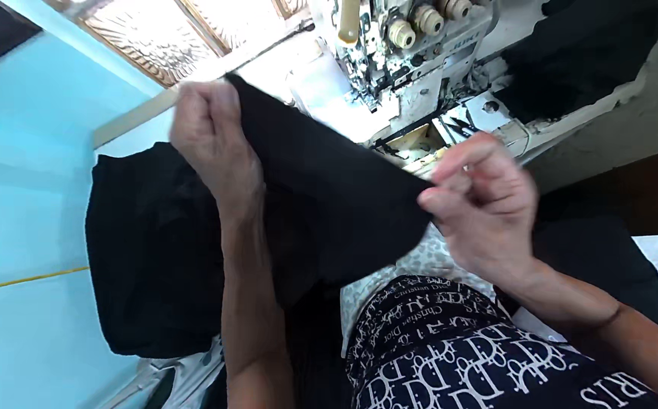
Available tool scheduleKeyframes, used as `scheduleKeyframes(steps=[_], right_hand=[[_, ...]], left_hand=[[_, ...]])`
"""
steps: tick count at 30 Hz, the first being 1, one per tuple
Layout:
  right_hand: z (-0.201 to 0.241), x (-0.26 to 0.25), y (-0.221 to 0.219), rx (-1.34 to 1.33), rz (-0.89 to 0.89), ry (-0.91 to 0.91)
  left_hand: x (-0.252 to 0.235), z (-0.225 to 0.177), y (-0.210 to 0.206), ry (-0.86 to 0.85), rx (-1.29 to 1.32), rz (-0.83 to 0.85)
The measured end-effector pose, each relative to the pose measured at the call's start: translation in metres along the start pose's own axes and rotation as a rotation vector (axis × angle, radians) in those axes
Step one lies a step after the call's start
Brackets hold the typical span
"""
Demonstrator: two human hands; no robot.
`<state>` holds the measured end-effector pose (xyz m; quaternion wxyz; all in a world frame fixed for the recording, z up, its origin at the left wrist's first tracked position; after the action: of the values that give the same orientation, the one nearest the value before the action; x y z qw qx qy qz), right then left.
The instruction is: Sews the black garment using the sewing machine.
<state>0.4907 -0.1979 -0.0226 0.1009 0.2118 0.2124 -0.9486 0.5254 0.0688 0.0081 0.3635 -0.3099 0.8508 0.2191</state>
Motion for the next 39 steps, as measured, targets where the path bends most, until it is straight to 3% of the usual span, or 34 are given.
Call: scheduleKeyframes(steps=[3, 4, 6, 10, 12, 14, 17, 20, 22, 28, 32, 39], right_hand=[[0.001, -0.013, 0.016, -0.004, -0.036, -0.032], [-0.019, -0.010, 0.022, 0.026, -0.044, -0.133], [-0.077, 0.011, 0.039, 0.066, -0.086, -0.441], [-0.155, 0.068, 0.070, 0.144, -0.188, -0.891], [-0.168, 0.091, 0.077, 0.144, -0.217, -1.019], [-0.171, 0.103, 0.080, 0.111, -0.240, -1.090], [-0.173, 0.105, 0.082, 0.077, -0.259, -1.118], [-0.173, 0.105, 0.081, 0.077, -0.257, -1.119], [-0.172, 0.107, 0.081, 0.075, -0.259, -1.112], [-0.167, 0.096, 0.079, 0.068, -0.279, -1.054], [-0.165, 0.080, 0.077, 0.055, -0.279, -0.993], [-0.162, 0.068, 0.068, 0.087, -0.204, -0.876]], left_hand=[[-0.028, -0.062, -0.018, -0.448, -0.172, -0.228], [-0.028, -0.068, -0.029, -0.562, -0.239, -0.257], [-0.017, -0.056, -0.062, -0.679, -0.379, -0.153], [0.039, -0.014, -0.125, -0.594, -0.365, 0.241], [0.059, 0.003, -0.143, -0.527, -0.307, 0.425], [0.065, 0.013, -0.150, -0.417, -0.246, 0.494], [0.071, 0.001, -0.146, -0.413, -0.366, 0.434], [0.095, -0.012, -0.147, -0.430, -0.615, 0.500], [0.099, -0.013, -0.145, -0.401, -0.691, 0.426], [0.091, 0.007, -0.132, -0.161, -0.511, 0.319], [0.084, 0.010, -0.134, -0.130, -0.450, 0.359], [0.086, 0.003, -0.139, -0.244, -0.549, 0.340]])
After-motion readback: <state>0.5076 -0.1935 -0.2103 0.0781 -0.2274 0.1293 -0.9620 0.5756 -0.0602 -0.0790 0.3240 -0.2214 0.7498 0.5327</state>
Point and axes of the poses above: each hand's wrist, its own x-axis away from the middle knuckle, its own y-axis out of the back of the hand, z = x × y, the point moved 10 cm from there along -x, towards the middle knuckle, and after that the axes turned 12 degrees about -z, right-handed, at the moved point
